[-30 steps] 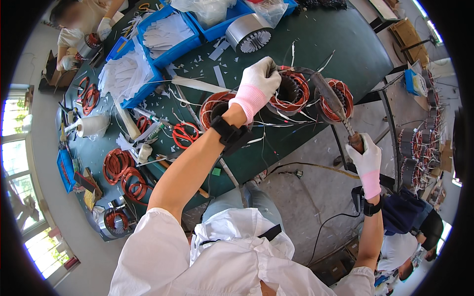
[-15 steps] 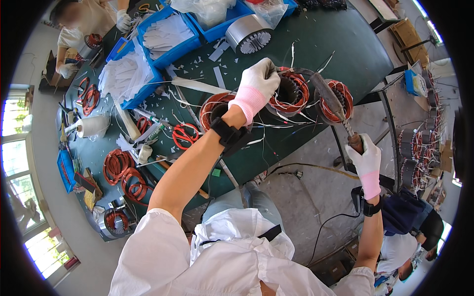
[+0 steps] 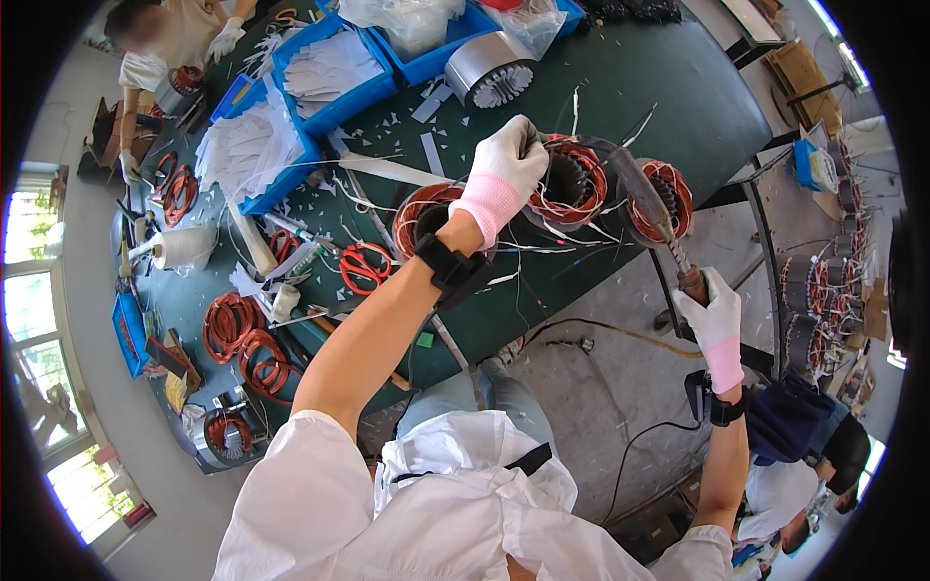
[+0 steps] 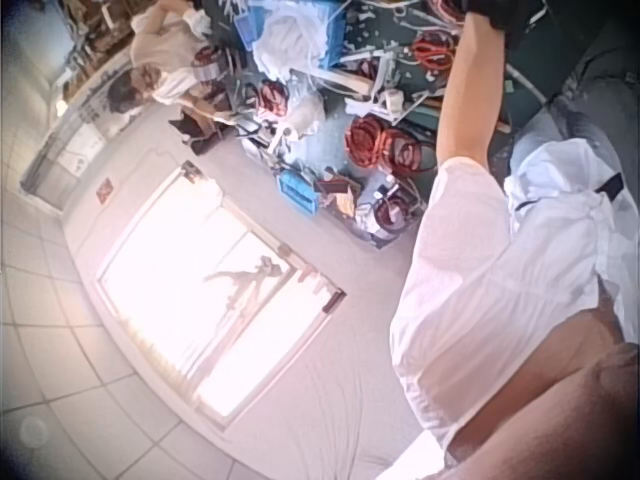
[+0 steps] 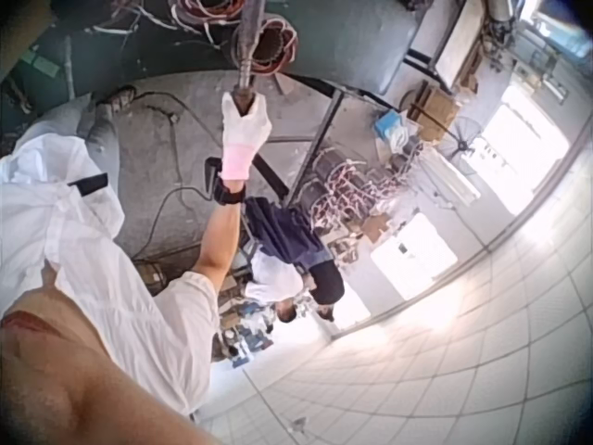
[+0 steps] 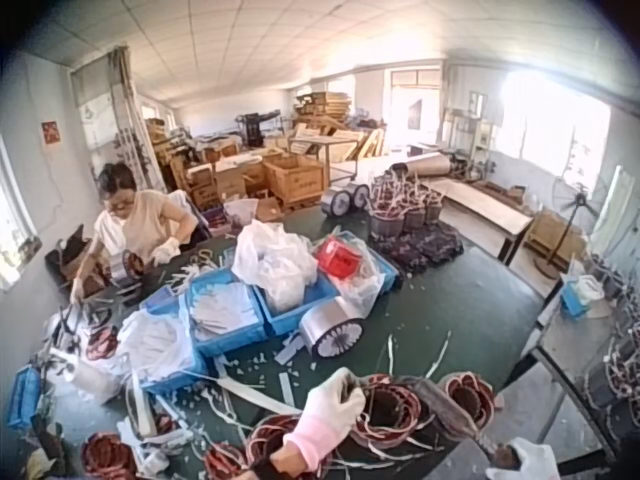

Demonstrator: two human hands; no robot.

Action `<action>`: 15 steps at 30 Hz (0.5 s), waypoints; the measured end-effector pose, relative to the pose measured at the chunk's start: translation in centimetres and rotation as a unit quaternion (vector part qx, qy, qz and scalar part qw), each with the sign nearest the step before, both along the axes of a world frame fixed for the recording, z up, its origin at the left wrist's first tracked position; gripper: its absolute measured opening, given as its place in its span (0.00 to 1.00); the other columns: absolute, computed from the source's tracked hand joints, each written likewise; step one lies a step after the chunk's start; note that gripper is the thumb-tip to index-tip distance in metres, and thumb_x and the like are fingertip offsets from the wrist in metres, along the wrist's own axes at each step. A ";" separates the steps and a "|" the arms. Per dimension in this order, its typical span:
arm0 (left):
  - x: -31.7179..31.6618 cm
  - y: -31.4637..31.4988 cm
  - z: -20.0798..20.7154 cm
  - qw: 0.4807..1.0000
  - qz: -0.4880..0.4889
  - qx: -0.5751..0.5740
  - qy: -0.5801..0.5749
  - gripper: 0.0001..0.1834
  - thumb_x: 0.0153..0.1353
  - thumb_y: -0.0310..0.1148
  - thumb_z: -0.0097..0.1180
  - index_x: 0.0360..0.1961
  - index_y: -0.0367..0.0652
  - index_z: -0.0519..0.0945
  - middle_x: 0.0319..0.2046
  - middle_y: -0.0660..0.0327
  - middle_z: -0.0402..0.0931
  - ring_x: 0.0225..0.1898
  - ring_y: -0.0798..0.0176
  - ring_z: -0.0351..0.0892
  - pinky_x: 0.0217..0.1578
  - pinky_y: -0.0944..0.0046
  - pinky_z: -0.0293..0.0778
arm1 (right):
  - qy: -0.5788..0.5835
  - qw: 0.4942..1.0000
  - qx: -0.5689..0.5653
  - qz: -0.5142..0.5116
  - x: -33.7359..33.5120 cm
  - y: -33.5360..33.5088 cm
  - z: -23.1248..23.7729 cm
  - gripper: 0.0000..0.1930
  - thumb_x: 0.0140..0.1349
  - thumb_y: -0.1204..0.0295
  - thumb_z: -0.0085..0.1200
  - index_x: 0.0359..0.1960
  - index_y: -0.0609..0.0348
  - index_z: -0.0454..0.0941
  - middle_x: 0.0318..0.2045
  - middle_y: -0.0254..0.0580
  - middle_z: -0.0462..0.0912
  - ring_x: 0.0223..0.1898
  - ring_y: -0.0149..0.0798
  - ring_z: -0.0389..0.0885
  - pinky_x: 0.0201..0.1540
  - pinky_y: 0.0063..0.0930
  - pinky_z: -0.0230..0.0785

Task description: Winding copper coils into a motor stator and soldering connections.

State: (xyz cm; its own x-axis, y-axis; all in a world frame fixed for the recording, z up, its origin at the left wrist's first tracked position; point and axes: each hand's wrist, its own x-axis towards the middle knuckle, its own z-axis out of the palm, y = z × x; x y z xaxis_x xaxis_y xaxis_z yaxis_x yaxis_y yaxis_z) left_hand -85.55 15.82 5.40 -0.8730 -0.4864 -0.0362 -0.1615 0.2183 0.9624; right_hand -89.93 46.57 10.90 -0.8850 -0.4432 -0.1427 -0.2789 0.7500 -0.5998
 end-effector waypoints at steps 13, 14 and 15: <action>6.5 1.1 2.3 0.990 0.092 0.039 0.103 0.07 0.64 0.27 0.47 0.40 0.34 0.73 0.29 0.64 0.74 0.26 0.76 0.69 0.25 0.73 0.66 | -0.085 0.996 -0.035 -0.003 3.5 -1.0 2.4 0.07 0.51 0.77 0.55 0.31 0.63 0.72 0.20 0.30 0.68 0.24 0.23 0.62 0.27 0.21 0.61; 8.5 1.6 2.0 0.977 0.122 0.028 0.172 0.07 0.64 0.27 0.47 0.41 0.35 0.72 0.30 0.63 0.74 0.26 0.76 0.70 0.25 0.74 0.66 | -0.100 0.993 -0.054 0.002 4.2 -1.3 2.3 0.06 0.51 0.77 0.54 0.30 0.62 0.71 0.20 0.29 0.67 0.24 0.22 0.61 0.27 0.20 0.59; 10.0 2.2 1.7 0.959 0.147 0.022 0.242 0.07 0.65 0.27 0.47 0.41 0.36 0.72 0.31 0.63 0.74 0.26 0.76 0.70 0.25 0.74 0.66 | -0.130 0.990 -0.046 -0.002 4.9 -1.7 2.7 0.07 0.50 0.78 0.54 0.30 0.62 0.71 0.20 0.28 0.67 0.24 0.22 0.61 0.27 0.20 0.59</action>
